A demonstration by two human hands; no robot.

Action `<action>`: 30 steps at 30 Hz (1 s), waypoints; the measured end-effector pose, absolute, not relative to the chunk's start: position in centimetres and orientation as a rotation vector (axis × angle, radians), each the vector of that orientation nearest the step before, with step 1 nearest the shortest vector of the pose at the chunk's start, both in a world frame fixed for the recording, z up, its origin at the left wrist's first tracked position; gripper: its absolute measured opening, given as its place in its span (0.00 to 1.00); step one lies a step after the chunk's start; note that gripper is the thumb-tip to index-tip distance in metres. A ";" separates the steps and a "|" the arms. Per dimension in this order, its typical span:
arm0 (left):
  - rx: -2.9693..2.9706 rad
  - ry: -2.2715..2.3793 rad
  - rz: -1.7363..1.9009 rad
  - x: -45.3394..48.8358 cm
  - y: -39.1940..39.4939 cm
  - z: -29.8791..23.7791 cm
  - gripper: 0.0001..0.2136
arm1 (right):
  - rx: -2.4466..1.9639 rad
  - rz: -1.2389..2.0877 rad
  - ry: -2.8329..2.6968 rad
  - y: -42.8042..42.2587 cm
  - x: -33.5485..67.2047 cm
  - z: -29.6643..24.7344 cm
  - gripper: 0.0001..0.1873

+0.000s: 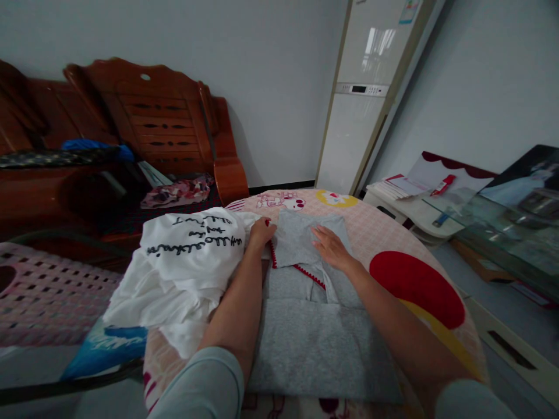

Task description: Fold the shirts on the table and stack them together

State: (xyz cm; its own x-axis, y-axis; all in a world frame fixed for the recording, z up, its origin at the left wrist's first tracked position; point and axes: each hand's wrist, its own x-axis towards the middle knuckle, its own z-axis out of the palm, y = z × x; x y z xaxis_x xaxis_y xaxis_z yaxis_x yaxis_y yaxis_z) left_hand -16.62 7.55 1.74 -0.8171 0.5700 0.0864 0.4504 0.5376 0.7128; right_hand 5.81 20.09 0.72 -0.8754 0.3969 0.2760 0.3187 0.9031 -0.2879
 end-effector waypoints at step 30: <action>1.411 1.552 1.183 -8.7 7.0 9.7 0.23 | -0.663 1.405 -1.891 13.9 8.6 0.4 0.25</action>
State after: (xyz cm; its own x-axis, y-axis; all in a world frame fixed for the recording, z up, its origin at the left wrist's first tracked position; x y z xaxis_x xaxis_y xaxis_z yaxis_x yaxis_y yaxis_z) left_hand -8.70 7.01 9.73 -0.1446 0.9870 0.0702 0.3290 -0.0189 0.9441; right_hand 8.58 13.88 0.37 -0.6389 0.7374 0.2192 0.0029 0.2873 -0.9578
